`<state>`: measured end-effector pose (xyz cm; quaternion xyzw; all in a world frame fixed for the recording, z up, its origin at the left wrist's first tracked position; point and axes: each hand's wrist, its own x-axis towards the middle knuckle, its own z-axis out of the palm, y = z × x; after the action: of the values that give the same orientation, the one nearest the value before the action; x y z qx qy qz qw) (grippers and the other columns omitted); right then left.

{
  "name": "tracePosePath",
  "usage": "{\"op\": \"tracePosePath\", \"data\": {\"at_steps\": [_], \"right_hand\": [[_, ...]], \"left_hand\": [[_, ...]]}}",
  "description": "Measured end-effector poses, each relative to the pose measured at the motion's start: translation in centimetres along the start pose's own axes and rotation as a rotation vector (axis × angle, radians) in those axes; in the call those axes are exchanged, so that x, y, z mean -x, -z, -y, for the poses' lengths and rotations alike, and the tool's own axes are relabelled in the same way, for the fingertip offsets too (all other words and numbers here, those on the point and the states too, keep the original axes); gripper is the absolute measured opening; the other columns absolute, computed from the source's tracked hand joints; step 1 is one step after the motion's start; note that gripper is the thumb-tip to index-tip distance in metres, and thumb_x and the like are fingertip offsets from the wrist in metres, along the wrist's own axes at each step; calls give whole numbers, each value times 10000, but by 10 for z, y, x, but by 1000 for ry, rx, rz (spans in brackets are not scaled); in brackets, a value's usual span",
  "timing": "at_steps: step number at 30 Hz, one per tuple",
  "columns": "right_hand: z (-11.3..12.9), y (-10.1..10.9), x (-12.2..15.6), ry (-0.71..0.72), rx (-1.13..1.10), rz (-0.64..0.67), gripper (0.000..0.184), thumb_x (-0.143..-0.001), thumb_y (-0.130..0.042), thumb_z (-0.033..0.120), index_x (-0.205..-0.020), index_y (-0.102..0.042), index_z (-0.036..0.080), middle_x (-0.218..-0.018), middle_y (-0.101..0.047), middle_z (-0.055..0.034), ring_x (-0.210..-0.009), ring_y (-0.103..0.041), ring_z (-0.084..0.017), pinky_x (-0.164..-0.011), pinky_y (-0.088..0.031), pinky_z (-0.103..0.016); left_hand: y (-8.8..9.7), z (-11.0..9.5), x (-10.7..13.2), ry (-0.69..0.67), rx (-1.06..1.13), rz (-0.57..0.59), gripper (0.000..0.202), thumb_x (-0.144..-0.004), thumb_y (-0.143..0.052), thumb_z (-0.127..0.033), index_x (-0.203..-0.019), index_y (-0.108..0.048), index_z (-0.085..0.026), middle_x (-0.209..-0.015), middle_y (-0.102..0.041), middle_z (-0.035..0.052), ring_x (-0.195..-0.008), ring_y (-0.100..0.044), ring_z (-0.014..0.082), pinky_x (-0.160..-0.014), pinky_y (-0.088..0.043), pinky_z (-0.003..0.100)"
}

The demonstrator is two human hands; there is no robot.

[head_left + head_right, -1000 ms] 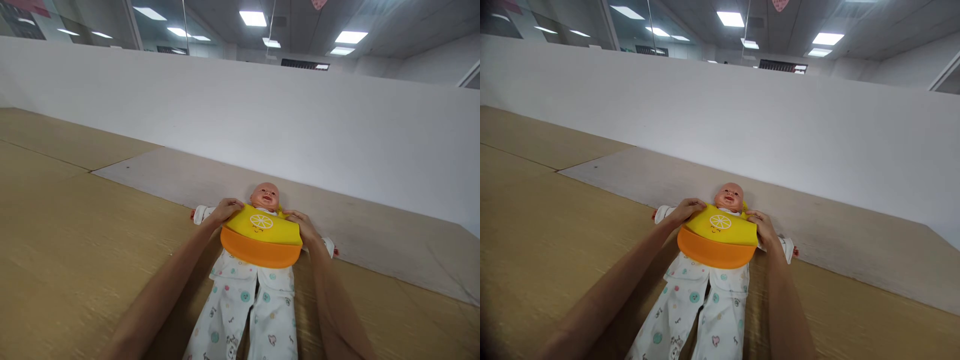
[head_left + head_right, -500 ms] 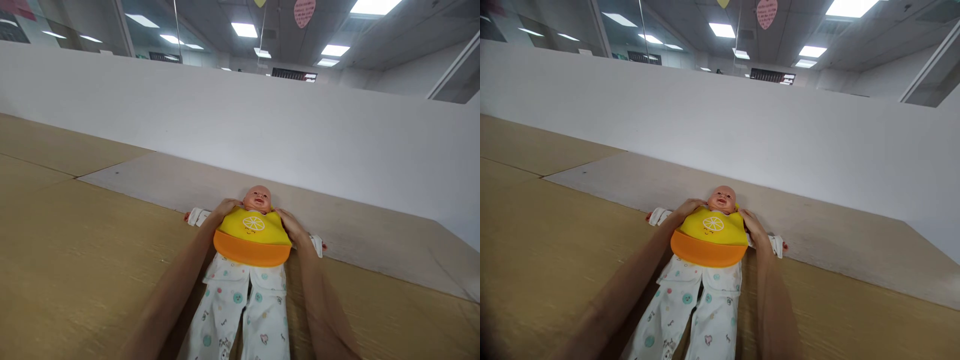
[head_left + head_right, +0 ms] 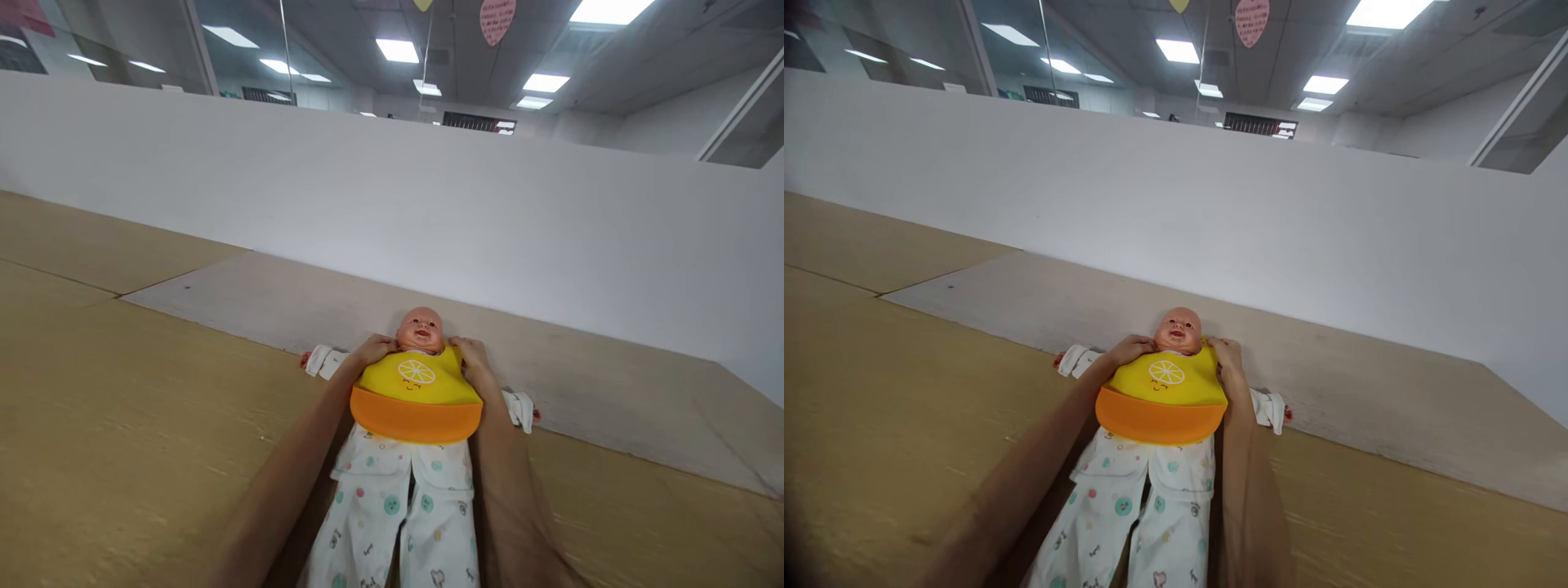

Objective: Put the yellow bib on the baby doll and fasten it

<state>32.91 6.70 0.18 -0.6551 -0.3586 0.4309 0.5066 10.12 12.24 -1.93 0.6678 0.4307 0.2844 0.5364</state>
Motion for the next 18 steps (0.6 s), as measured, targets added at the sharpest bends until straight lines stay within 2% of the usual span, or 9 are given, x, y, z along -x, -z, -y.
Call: {"op": "tracePosePath", "data": {"at_steps": [6,11,14,18], "right_hand": [[-3,3,-12,-50,66,161,96,-631,-575,261,-646,-554,169,-486,-482,31,-423,-408,-92,-405,-238,-224],[-10,9,-17,-113,51,234,79,-685,-592,226,-661,-575,153,-543,-534,11,-491,-463,-96,-464,-331,-220],[-12,7,-17,-101,-21,210,95,-755,-603,195,-726,-565,112,-594,-532,22,-533,-482,-73,-504,-376,-194],[-5,2,-16,-3,-177,105,100,-845,-553,191,-864,-569,94,-692,-539,28,-572,-494,-55,-532,-407,-177]], "left_hand": [[1,5,-4,-27,3,27,188,-573,-552,-230,-681,-686,-154,-670,-667,12,-638,-555,162,-576,-419,236],[2,6,-5,-39,29,41,161,-543,-575,-230,-650,-678,-167,-652,-660,23,-613,-550,168,-559,-412,241],[5,7,-4,-52,38,52,165,-533,-586,-224,-655,-682,-169,-673,-666,23,-636,-564,175,-569,-420,240],[6,11,-5,-56,43,37,166,-534,-592,-221,-658,-690,-172,-662,-666,19,-629,-568,176,-558,-422,239]]}}
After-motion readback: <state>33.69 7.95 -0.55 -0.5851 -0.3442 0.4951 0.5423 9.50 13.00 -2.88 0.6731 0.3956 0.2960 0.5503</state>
